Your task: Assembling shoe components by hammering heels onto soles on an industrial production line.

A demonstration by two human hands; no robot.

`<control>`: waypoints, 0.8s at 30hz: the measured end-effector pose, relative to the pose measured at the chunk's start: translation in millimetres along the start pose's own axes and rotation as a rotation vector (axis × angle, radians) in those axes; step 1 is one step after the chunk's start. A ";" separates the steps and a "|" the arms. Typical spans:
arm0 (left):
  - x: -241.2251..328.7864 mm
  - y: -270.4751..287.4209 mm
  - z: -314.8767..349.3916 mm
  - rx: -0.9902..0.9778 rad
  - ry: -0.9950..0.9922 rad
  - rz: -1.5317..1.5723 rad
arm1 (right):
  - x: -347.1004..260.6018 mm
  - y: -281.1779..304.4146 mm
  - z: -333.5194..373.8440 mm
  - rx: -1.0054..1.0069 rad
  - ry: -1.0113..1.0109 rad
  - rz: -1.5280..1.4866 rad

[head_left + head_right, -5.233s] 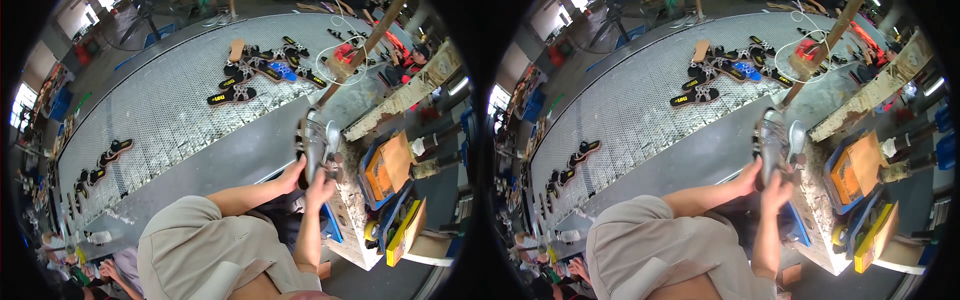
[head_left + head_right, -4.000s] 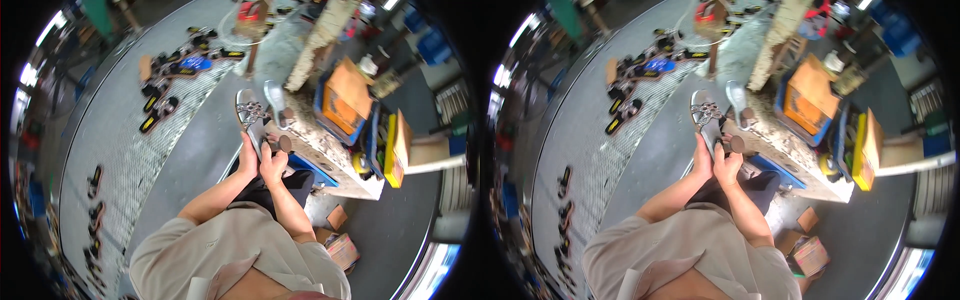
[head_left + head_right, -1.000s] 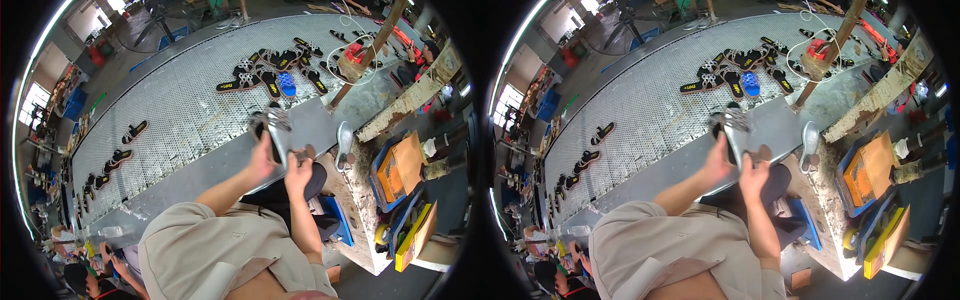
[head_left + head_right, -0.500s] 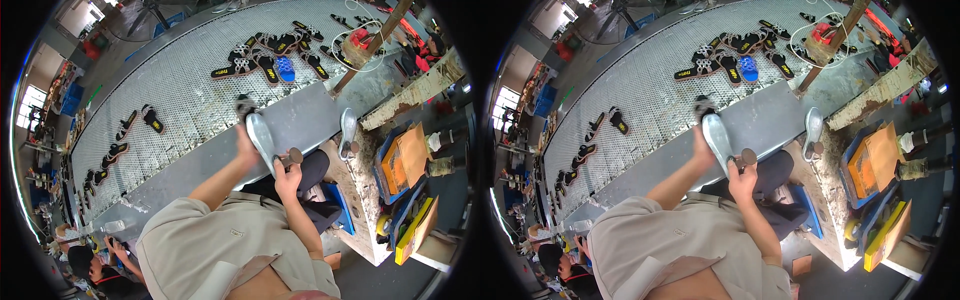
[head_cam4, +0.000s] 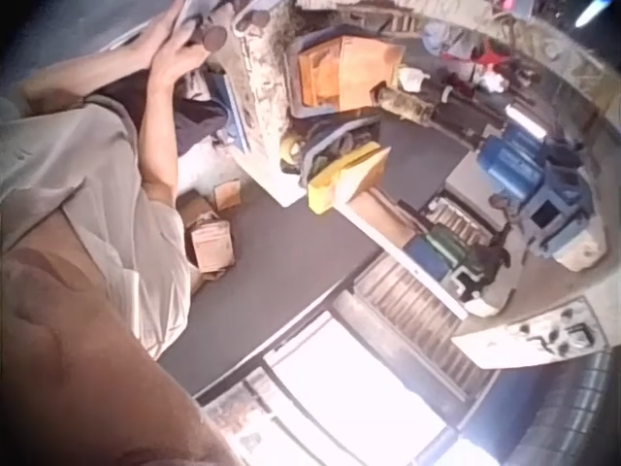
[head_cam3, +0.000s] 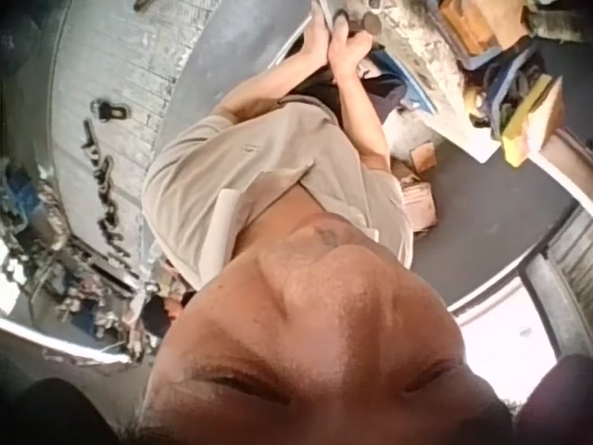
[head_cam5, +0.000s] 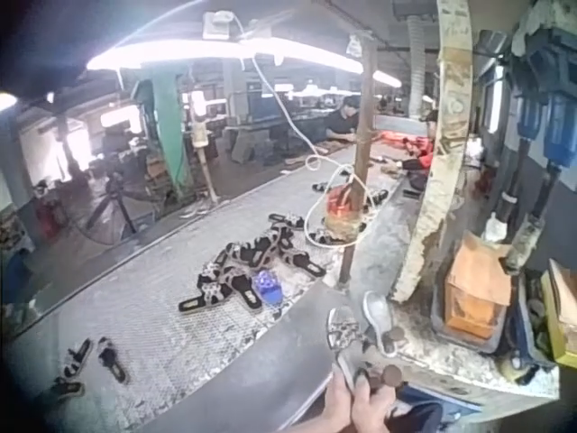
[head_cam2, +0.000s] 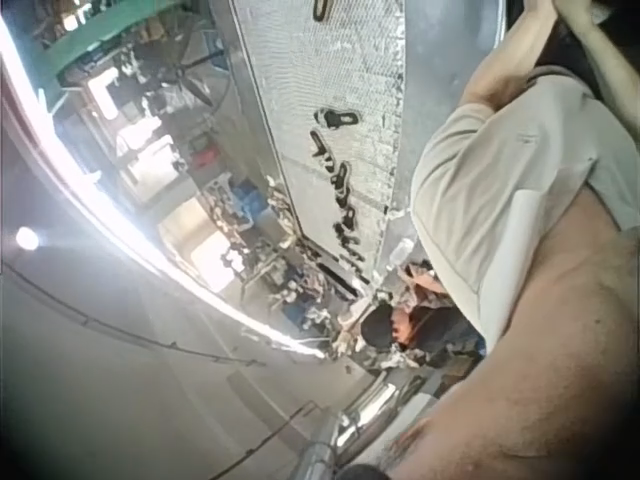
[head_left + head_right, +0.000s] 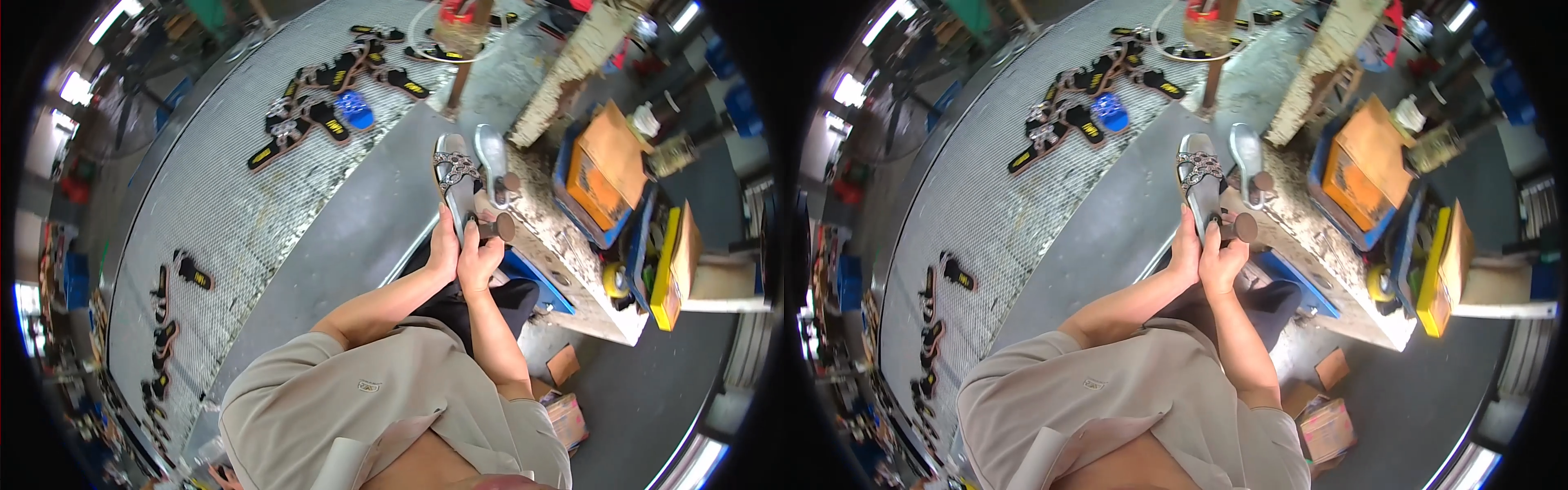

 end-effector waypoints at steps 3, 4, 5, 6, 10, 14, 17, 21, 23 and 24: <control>3.3 -31.8 -0.7 -0.166 0.091 0.053 | 2.8 23.5 -17.3 0.070 0.080 0.071; 9.0 -44.8 -1.6 -0.205 0.097 0.061 | -3.0 27.5 -25.2 0.098 0.074 0.056; -2.0 -50.4 -8.6 -0.243 0.122 0.095 | 3.7 36.4 -30.0 0.130 0.072 0.060; -6.4 -56.5 -15.7 -0.280 0.121 0.089 | 3.6 41.4 -36.3 0.149 0.093 0.062; -13.7 -90.1 -32.3 -0.414 0.175 0.147 | -19.6 64.9 -72.0 0.251 0.090 0.090; 3.6 -76.1 -41.5 -0.280 0.103 -0.063 | -32.4 117.6 -149.7 0.373 0.378 0.394; -0.8 -21.3 -49.8 -0.180 0.128 -0.240 | -19.7 150.8 -215.3 0.428 0.454 0.646; 5.8 38.4 -50.6 -0.064 0.127 -0.312 | 25.6 170.0 -284.5 0.502 0.475 0.915; 13.7 66.7 -51.2 -0.001 0.123 -0.346 | 21.4 176.3 -296.1 0.442 0.427 0.921; 20.5 78.0 -55.9 0.049 0.063 -0.381 | 22.5 179.0 -296.4 0.401 0.369 0.948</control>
Point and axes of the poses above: each hand's wrist, its own z-axis away from the middle knuckle, its own y-axis out of the back of the hand, x = y × z, the point moved 2 cm from there along -z, towards the middle knuckle, and after that the axes turned 15 degrees about -z, right-handed, at the moved point
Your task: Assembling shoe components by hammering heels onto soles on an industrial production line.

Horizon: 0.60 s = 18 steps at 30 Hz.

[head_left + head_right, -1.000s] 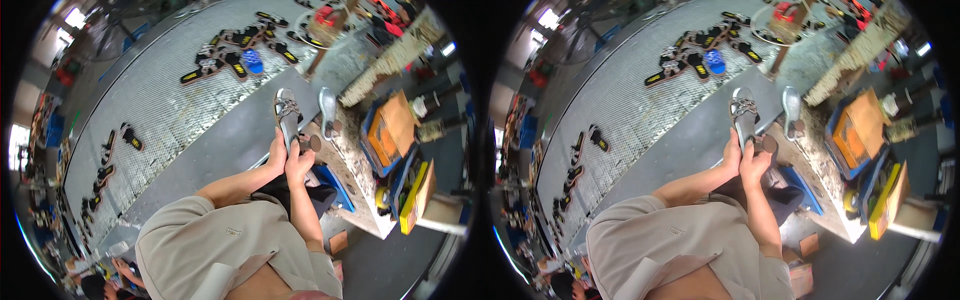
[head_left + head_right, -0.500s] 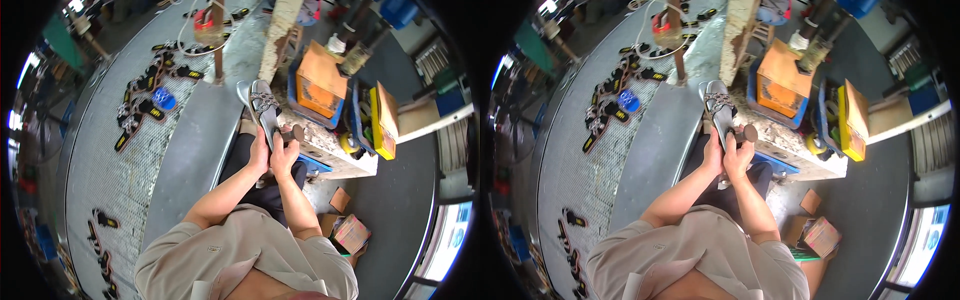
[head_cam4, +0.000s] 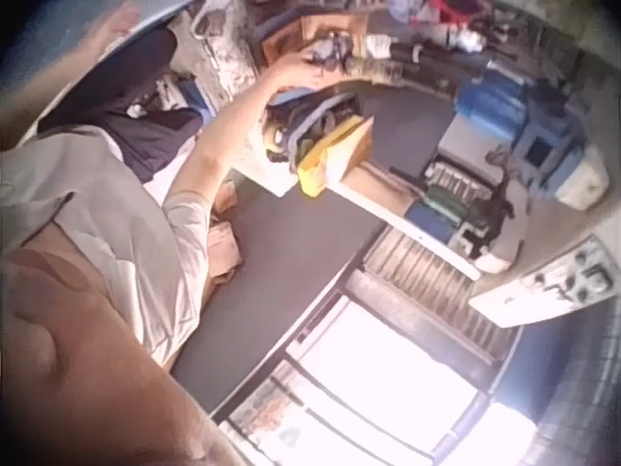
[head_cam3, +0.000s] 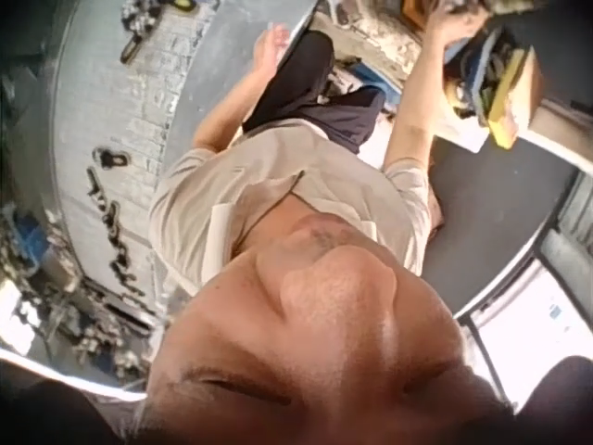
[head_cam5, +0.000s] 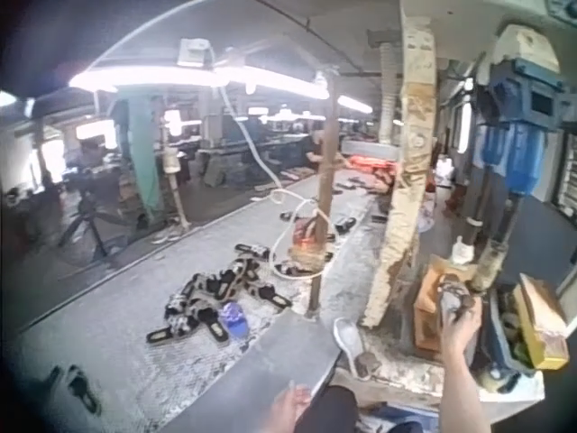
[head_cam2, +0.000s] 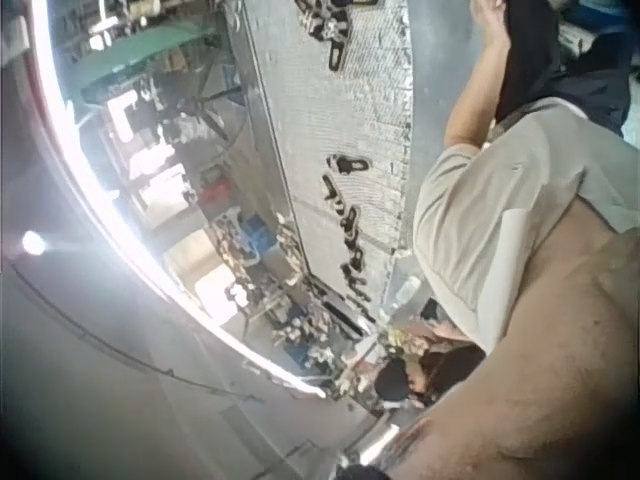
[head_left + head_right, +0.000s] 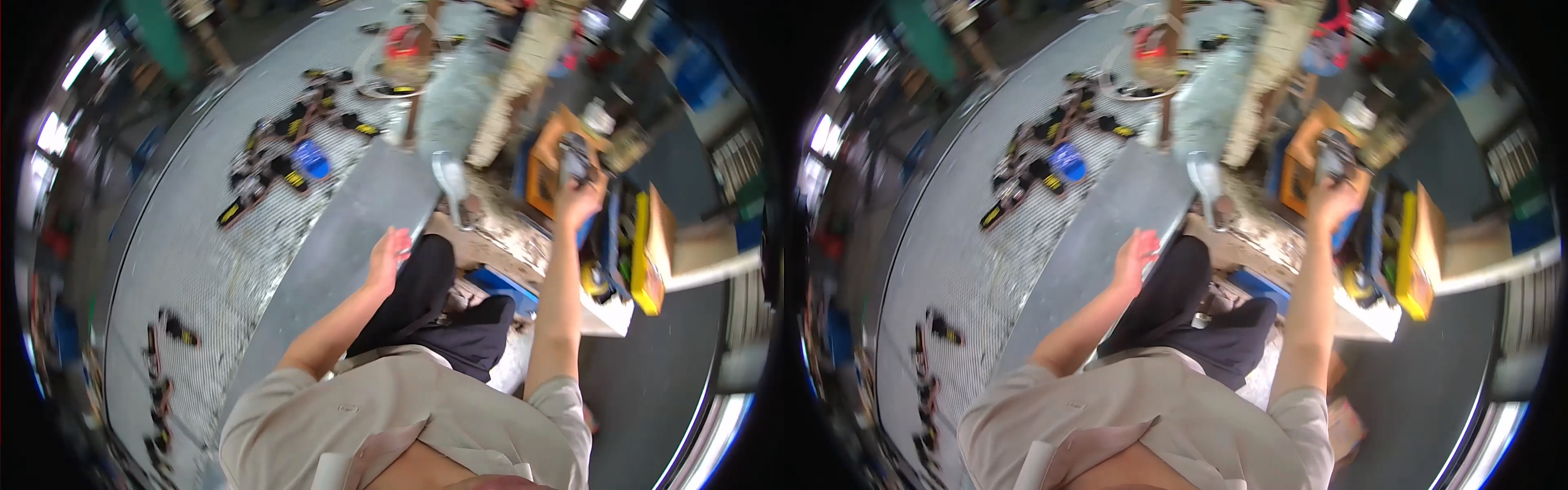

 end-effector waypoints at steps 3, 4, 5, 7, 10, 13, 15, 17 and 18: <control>13.1 37.1 -43.2 0.152 -0.131 -0.192 | 40.7 17.7 2.0 0.023 0.123 0.310; 25.2 48.2 -67.2 0.214 -0.187 -0.344 | 55.0 21.7 -0.1 0.048 0.160 0.339; 45.1 57.2 -87.9 0.312 -0.249 -0.452 | 66.4 26.1 -3.1 0.054 0.193 0.347; 76.0 105.6 -140.6 0.562 -0.455 -0.632 | 51.2 20.9 -2.1 0.028 0.197 0.285; 100.2 194.1 -207.2 0.826 -0.616 -0.939 | 20.2 21.7 -3.0 -0.055 0.173 0.241; 125.5 224.0 -245.4 0.863 -0.492 -1.102 | 28.3 39.5 0.3 -0.107 0.159 0.324; 133.6 247.4 -266.9 0.876 -0.449 -1.268 | 18.1 45.0 -2.3 -0.154 0.148 0.356; 133.8 256.2 -287.7 0.864 -0.471 -1.334 | 14.4 50.0 -3.1 -0.181 0.140 0.373; 132.5 251.9 -299.8 0.851 -0.418 -1.368 | 13.6 52.3 -2.3 -0.169 0.130 0.390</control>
Point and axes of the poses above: each hand's wrist, its own z-axis away from the middle knuckle, its own y-axis out of the back of the hand, x = y × z, the point moved 2 cm from there along -z, towards the middle knuckle, and after that the axes turned 15 degrees about -z, right-handed, at the moved point
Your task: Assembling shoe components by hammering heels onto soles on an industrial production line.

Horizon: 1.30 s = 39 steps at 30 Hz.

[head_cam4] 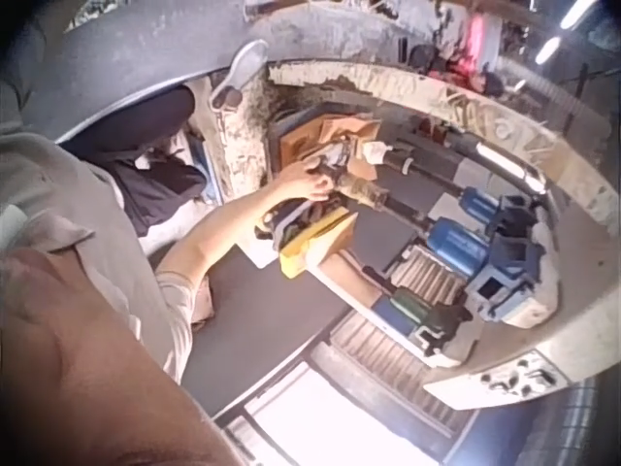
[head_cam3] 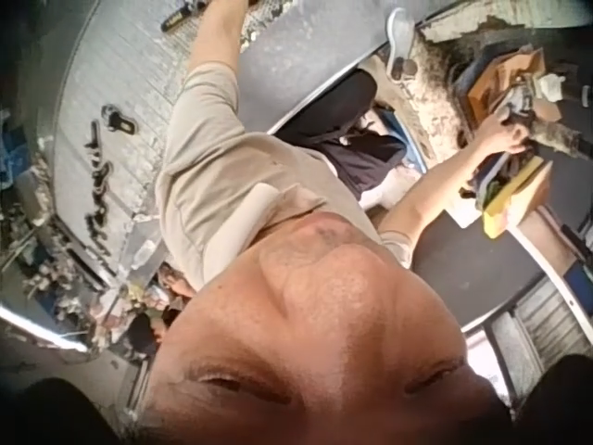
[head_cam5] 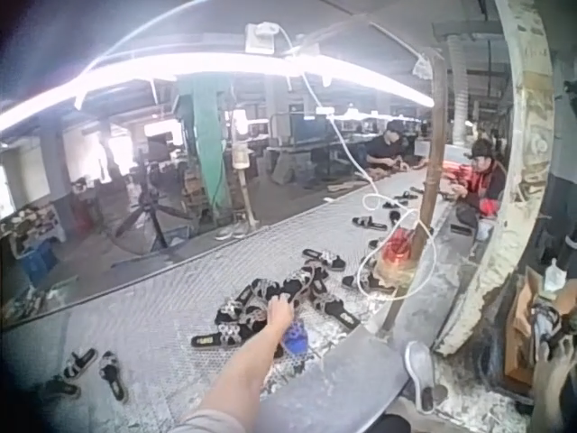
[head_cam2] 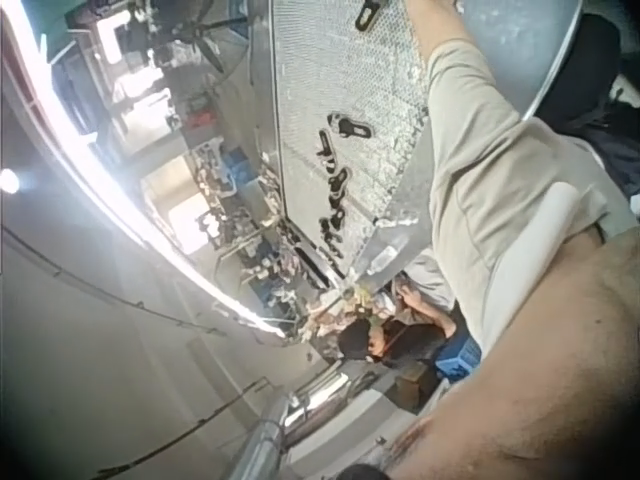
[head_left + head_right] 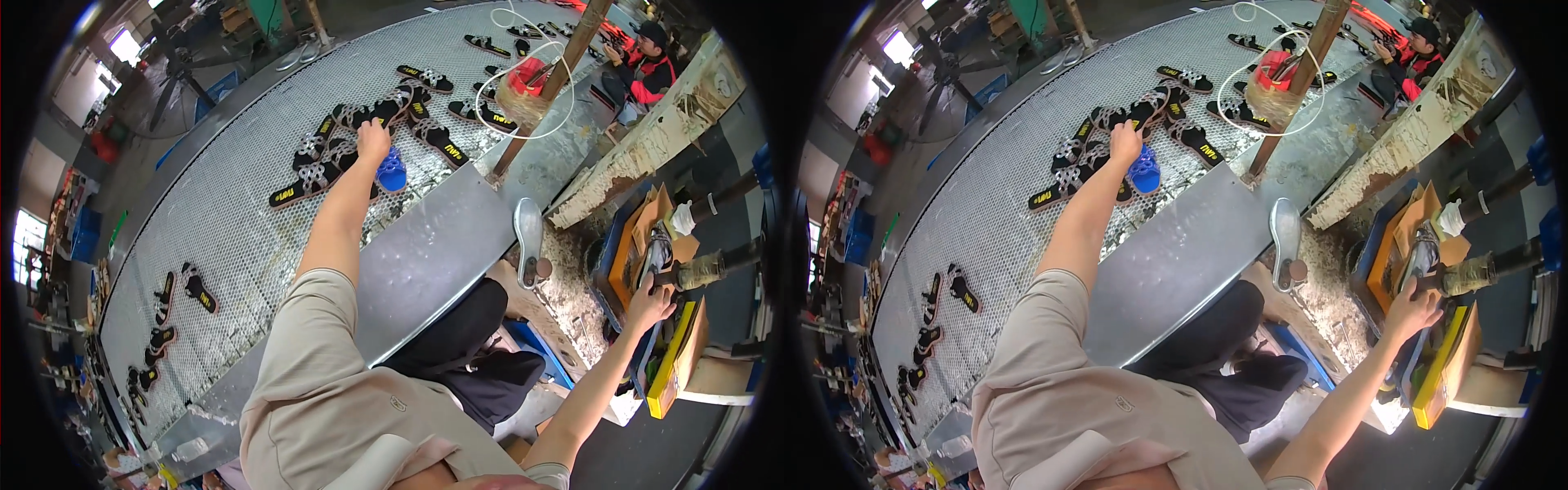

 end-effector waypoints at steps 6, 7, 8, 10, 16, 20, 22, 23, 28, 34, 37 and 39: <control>-42.5 -37.8 -39.7 -0.184 0.155 -0.171 | -34.8 1.5 -10.8 0.004 0.044 -0.102; -39.0 -35.9 -32.8 -0.163 0.205 -0.175 | -35.6 4.7 -7.9 -0.016 0.031 -0.103; -28.9 -33.8 -37.4 -0.167 0.201 -0.167 | -32.1 7.4 -5.8 -0.012 0.030 -0.093; -2.6 -14.0 -42.1 -0.309 0.351 -0.218 | -24.6 12.8 2.6 -0.054 -0.038 -0.008; -26.8 25.6 -25.2 -0.195 0.283 0.154 | -28.6 12.8 -2.2 -0.033 0.017 -0.033; -85.3 81.5 50.0 0.280 0.167 0.402 | -19.4 11.0 -1.5 0.002 0.039 0.001; -148.1 103.0 87.1 0.268 0.327 0.083 | -15.7 12.3 -2.9 0.022 0.044 0.002; -186.0 114.8 105.9 0.253 0.401 -0.015 | -5.9 9.1 -2.5 -0.001 0.027 0.038; -279.2 149.6 209.7 -0.054 0.657 -0.323 | -0.2 5.6 -3.9 0.008 0.063 0.013; -150.3 119.4 231.2 -0.276 0.472 -0.155 | 15.8 -9.2 8.4 0.047 0.053 0.039; -82.5 98.5 222.7 -0.293 0.406 -0.061 | 18.9 -15.2 33.7 0.091 0.047 0.074; -54.8 82.8 199.5 -0.245 0.390 0.006 | 8.5 -18.7 35.9 0.100 0.073 0.069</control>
Point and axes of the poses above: each hand's wrist, its own z-axis away from the middle knuckle, its own y-axis out of the back of the hand, x = y × z, the point moved 2 cm from there along -z, towards the middle knuckle, and after that the axes turned 15 degrees about -z, right-handed, at the moved point
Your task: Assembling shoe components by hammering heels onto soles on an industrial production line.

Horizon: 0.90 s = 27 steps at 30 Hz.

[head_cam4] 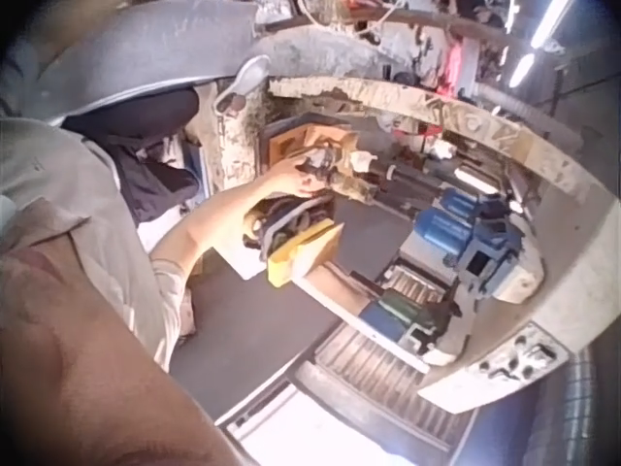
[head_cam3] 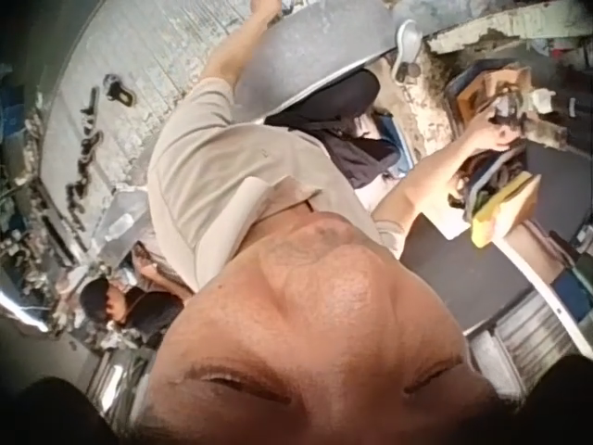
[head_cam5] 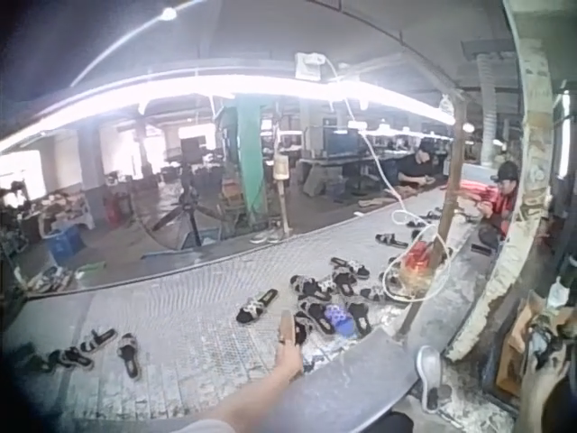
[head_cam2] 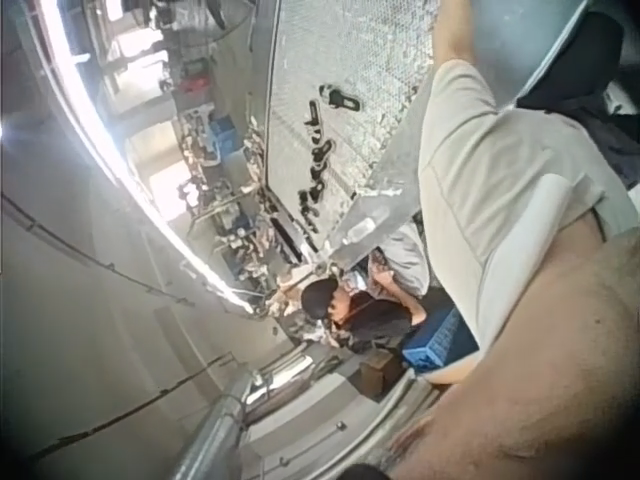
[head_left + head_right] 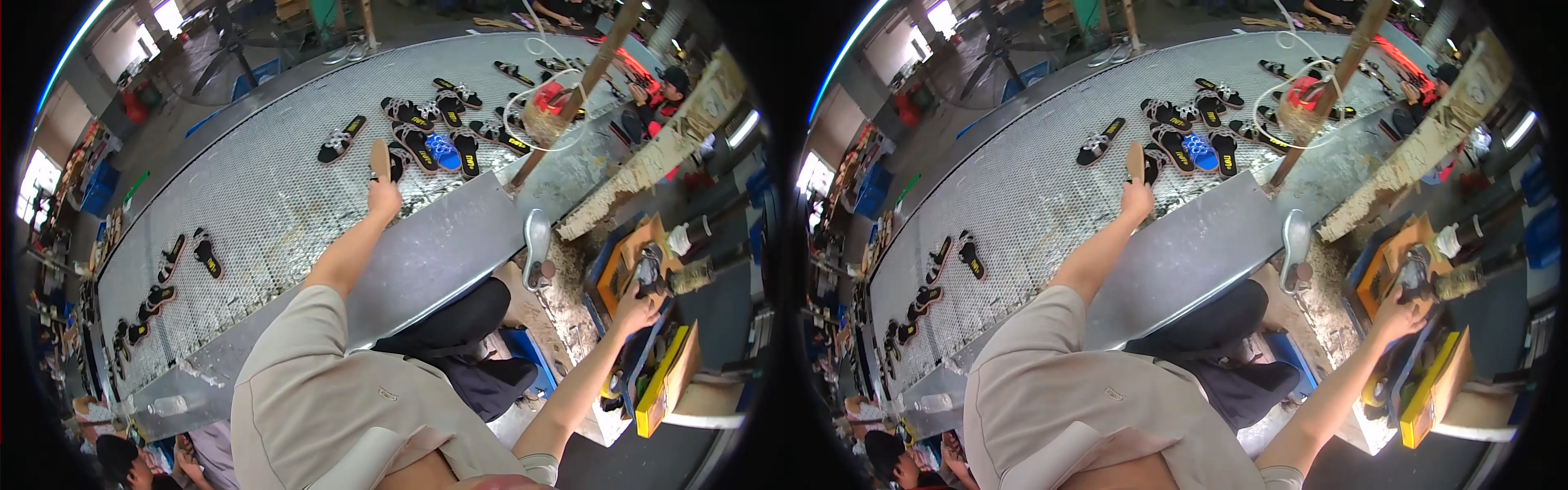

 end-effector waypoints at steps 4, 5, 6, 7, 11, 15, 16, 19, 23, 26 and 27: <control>49.8 -0.4 -41.8 -0.005 -0.027 0.150 | -35.7 1.2 -11.6 0.087 -0.084 -0.112; 63.5 -0.4 -41.1 0.075 -0.037 0.312 | -31.6 -4.9 -15.0 0.104 -0.097 -0.126; 80.7 0.4 -29.2 0.204 -0.110 0.409 | -28.5 -7.8 -13.8 0.150 -0.116 -0.202; 90.3 1.6 -16.8 0.336 -0.174 0.506 | -30.0 -7.9 -11.7 0.194 -0.129 -0.285; 130.8 4.5 61.8 -0.297 -0.139 1.168 | -44.3 13.2 5.8 0.230 -0.222 -0.559; 138.0 10.3 172.4 -0.878 -0.127 1.589 | -100.9 89.6 58.2 0.227 -0.002 -0.770; 140.5 -1.6 197.2 -1.013 -0.044 1.736 | -121.5 102.0 77.3 0.141 -0.077 -0.890; 137.7 -5.9 264.5 -1.278 -0.051 1.936 | -181.7 133.3 132.1 -0.084 -0.043 -1.266; 106.6 63.0 313.9 -1.185 0.125 1.905 | -268.1 154.5 197.6 -0.551 -0.226 -1.691; 47.5 85.4 285.7 -1.012 0.167 2.056 | -328.1 157.2 227.6 -0.635 -0.207 -1.682; 24.2 86.2 275.8 -0.968 0.230 2.054 | -343.9 157.1 242.1 -0.695 -0.240 -1.726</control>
Point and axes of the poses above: each hand's wrist, its own z-axis away from the middle knuckle, its own y-axis out of the back of the hand, x = y × z, the point moved 2 cm from there along -z, towards the middle knuckle, and after that the axes turned 15 degrees about -z, right-handed, at the moved point
